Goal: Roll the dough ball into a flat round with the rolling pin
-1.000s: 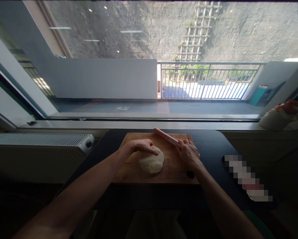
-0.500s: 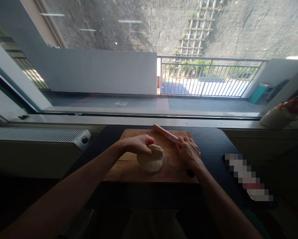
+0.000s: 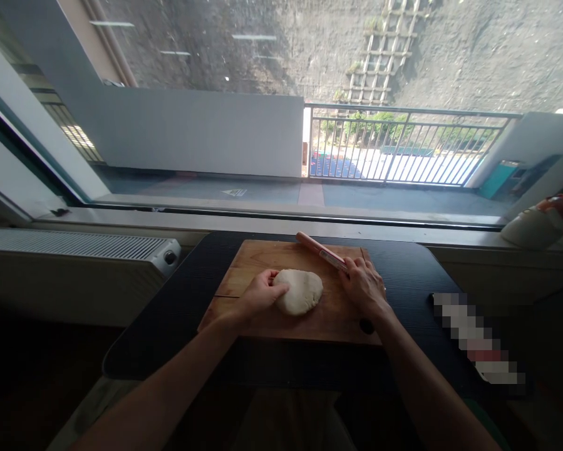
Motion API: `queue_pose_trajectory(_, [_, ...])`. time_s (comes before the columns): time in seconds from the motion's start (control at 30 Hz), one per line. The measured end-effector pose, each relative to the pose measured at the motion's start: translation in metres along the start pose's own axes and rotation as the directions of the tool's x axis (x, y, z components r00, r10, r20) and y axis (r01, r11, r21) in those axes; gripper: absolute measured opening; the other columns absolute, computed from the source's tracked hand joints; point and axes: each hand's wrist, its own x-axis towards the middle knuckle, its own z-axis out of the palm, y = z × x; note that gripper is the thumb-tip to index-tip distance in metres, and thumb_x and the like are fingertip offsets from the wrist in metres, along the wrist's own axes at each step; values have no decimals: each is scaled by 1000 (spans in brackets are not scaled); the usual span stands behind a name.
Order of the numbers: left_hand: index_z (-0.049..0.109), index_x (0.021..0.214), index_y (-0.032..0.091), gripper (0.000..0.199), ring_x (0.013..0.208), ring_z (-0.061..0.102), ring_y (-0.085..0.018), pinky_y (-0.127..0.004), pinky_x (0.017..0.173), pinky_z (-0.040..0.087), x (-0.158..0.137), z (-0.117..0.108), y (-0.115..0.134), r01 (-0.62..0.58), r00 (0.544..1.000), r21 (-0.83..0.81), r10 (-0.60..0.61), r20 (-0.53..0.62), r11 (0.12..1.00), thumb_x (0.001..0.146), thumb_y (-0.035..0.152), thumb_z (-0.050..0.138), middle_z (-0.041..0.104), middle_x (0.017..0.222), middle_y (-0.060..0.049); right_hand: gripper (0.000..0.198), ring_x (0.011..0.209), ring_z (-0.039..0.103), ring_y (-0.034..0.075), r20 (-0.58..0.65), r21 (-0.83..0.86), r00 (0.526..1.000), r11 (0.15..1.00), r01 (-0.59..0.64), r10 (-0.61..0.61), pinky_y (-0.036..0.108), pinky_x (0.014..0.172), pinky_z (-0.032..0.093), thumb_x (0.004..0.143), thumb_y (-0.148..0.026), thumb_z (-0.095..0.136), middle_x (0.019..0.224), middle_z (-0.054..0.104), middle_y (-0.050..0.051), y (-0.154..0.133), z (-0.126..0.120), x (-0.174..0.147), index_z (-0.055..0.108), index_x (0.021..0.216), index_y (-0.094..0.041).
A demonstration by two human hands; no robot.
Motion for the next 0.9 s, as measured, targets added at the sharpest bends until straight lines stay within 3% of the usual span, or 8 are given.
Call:
queue_pose_trajectory(0.17, [56,100,18,35,82,60,-18,-30,71,49,-9,-5,-2,-156,985,301,171,-23,941,70,36,61,61,97,-5,29,97,47,22,-40,7,999,1000,26,-25,30,75,35,91,-39,38,98,55,7,3,0,-1,52,112,-25])
queue_pose_trajectory(0.27, [58,96,20,29,84,59,-19,-33,76,48,-10,-20,2,-177,955,610,284,-83,773,71,35,59,60,95,-4,25,93,49,21,-9,60,998,996,66,-65,29,72,36,90,-38,42,95,56,5,6,-5,-1,54,108,-26])
queue_pose_trajectory(0.33, [58,98,21,29,90,58,-20,-34,82,46,-8,-33,8,-181,898,723,412,-155,666,73,35,57,58,97,-5,24,91,50,19,1,127,993,985,118,-119,28,72,36,89,-38,44,94,56,3,5,-11,-1,55,108,-27])
queue_pose_trajectory(0.43, [56,102,22,26,101,54,-20,-35,89,43,-2,-45,28,-225,751,789,617,-233,571,80,33,48,56,104,-5,25,92,50,18,-13,223,964,939,261,-265,28,76,37,87,-36,48,98,57,2,-6,-22,-1,54,110,-28])
queue_pose_trajectory(0.5, [55,102,22,25,104,52,-20,-37,92,40,2,-44,39,-237,713,825,668,-212,514,83,33,44,56,107,-5,27,94,49,18,-6,277,925,888,367,-380,29,81,37,85,-33,52,100,57,2,-17,-29,-2,55,111,-28])
queue_pose_trajectory(0.63, [56,107,21,31,108,51,-23,-41,97,35,7,-30,27,-221,811,885,581,-67,411,86,36,39,57,112,-8,29,94,51,18,79,364,886,841,400,-456,30,84,36,84,-36,53,101,58,3,-35,-38,-3,58,111,-28])
queue_pose_trajectory(0.77, [53,119,22,43,123,40,-25,-48,107,18,14,-19,-6,-173,896,909,443,-14,378,90,41,28,53,128,-9,40,99,51,19,171,377,948,907,187,-267,31,82,37,91,-50,33,111,56,4,-46,-35,3,54,118,-30])
queue_pose_trajectory(0.9, [45,129,23,52,134,26,-25,-49,110,7,36,-18,-6,-71,950,910,305,-63,408,89,49,24,41,140,-8,46,105,48,22,177,213,981,976,45,-84,37,89,33,93,-49,22,114,57,6,-55,-22,23,54,118,-28])
